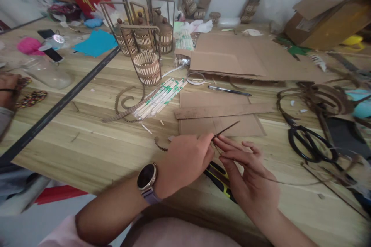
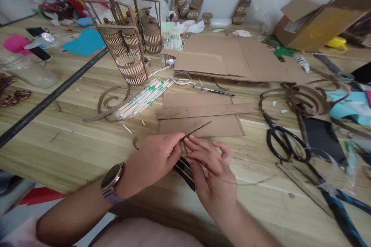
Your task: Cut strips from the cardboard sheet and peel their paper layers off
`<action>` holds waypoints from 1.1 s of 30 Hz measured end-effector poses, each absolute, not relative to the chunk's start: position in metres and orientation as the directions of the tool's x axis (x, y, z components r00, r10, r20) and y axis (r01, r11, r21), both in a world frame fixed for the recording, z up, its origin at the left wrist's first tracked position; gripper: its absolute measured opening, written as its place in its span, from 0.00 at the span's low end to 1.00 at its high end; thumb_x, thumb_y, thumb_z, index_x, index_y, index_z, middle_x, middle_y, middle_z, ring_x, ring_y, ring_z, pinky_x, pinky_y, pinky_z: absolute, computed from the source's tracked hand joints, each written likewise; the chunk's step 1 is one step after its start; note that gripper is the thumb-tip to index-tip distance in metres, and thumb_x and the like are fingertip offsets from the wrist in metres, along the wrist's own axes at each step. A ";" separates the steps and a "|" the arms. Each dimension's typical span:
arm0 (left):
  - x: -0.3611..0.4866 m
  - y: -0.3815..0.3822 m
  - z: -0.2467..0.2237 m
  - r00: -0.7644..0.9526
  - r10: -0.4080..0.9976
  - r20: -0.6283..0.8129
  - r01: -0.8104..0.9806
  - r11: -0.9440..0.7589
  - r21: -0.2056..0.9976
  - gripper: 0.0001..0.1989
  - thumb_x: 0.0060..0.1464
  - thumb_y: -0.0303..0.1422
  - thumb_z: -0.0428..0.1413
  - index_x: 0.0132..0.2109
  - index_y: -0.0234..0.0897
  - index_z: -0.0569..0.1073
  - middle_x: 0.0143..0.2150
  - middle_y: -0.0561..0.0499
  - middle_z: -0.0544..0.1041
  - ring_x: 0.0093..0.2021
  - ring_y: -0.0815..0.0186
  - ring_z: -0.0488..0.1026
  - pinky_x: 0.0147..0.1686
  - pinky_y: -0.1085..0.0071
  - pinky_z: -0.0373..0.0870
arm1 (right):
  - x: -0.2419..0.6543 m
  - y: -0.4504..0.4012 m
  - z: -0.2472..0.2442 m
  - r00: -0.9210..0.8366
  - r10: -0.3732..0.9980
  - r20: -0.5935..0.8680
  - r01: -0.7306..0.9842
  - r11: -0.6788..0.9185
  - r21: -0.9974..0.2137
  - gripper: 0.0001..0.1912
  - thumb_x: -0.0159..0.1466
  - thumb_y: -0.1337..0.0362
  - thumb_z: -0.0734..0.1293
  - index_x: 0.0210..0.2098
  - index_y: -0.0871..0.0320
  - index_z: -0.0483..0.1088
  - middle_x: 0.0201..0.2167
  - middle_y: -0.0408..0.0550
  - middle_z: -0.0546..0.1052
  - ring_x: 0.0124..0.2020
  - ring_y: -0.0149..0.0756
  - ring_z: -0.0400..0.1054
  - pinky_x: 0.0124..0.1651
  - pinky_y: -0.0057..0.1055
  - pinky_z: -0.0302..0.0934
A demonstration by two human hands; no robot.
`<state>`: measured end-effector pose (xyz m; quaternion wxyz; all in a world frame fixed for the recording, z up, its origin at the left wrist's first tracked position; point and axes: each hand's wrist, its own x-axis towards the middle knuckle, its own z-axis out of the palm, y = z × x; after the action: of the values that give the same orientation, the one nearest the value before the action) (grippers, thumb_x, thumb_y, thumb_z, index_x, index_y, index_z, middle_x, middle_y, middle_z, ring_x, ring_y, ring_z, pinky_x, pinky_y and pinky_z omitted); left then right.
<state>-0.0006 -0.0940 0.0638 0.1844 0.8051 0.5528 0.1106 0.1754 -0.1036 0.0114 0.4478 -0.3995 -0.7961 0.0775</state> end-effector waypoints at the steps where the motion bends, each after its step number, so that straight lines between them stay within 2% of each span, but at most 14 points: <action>1: -0.001 -0.094 0.063 0.361 0.933 -0.015 0.848 -0.321 0.422 0.13 0.67 0.30 0.45 0.50 0.37 0.73 0.36 0.49 0.81 0.36 0.60 0.79 0.33 0.68 0.69 | 0.175 -0.104 0.012 -0.277 0.706 0.652 0.559 0.670 -0.488 0.07 0.68 0.71 0.66 0.41 0.50 0.69 0.47 0.42 0.84 0.51 0.39 0.77 0.57 0.41 0.56; 5: -0.003 -0.093 0.062 0.376 0.926 -0.032 0.838 -0.325 0.439 0.13 0.68 0.30 0.44 0.49 0.37 0.73 0.36 0.49 0.80 0.36 0.59 0.79 0.34 0.66 0.71 | 0.175 -0.105 0.013 -0.272 0.701 0.660 0.549 0.676 -0.492 0.08 0.67 0.72 0.65 0.41 0.51 0.67 0.47 0.43 0.84 0.52 0.39 0.77 0.57 0.40 0.56; 10: -0.002 -0.091 0.062 0.441 0.895 -0.064 0.809 -0.366 0.461 0.15 0.70 0.28 0.41 0.55 0.34 0.69 0.42 0.46 0.81 0.42 0.59 0.79 0.40 0.65 0.74 | 0.174 -0.101 0.013 -0.291 0.695 0.658 0.578 0.675 -0.458 0.07 0.69 0.71 0.64 0.41 0.51 0.67 0.46 0.43 0.84 0.50 0.39 0.78 0.55 0.41 0.57; 15: -0.001 -0.093 0.062 0.409 0.911 -0.055 0.828 -0.345 0.442 0.14 0.71 0.29 0.40 0.51 0.36 0.70 0.40 0.48 0.81 0.39 0.60 0.80 0.36 0.68 0.73 | 0.174 -0.099 0.015 -0.287 0.681 0.674 0.613 0.671 -0.417 0.05 0.67 0.65 0.68 0.42 0.51 0.68 0.46 0.45 0.84 0.49 0.41 0.78 0.53 0.42 0.58; 18: 0.000 -0.095 0.062 0.389 0.921 -0.024 0.839 -0.344 0.422 0.14 0.70 0.29 0.41 0.51 0.36 0.71 0.39 0.47 0.81 0.38 0.60 0.80 0.34 0.67 0.72 | 0.174 -0.100 0.016 -0.288 0.681 0.674 0.619 0.669 -0.411 0.05 0.67 0.67 0.67 0.42 0.49 0.70 0.46 0.43 0.84 0.47 0.41 0.79 0.52 0.43 0.58; 25: 0.002 -0.095 0.060 0.358 0.933 -0.044 0.880 -0.321 0.351 0.11 0.68 0.31 0.45 0.46 0.36 0.72 0.35 0.47 0.80 0.35 0.58 0.79 0.30 0.67 0.68 | 0.172 -0.102 0.016 -0.267 0.718 0.642 0.583 0.651 -0.486 0.07 0.67 0.68 0.66 0.41 0.47 0.71 0.45 0.40 0.84 0.47 0.40 0.79 0.51 0.43 0.59; 33: -0.004 -0.090 0.059 0.361 0.932 -0.019 0.859 -0.324 0.395 0.12 0.68 0.30 0.45 0.49 0.38 0.73 0.35 0.49 0.80 0.37 0.59 0.79 0.33 0.67 0.69 | 0.172 -0.104 0.019 -0.273 0.717 0.641 0.554 0.662 -0.505 0.06 0.68 0.68 0.65 0.40 0.49 0.69 0.46 0.42 0.84 0.47 0.40 0.79 0.50 0.41 0.58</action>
<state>-0.0041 -0.0902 0.0594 0.1718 0.8068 0.5553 0.1064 0.1717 -0.1043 0.0192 0.4505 -0.4010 -0.7925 0.0906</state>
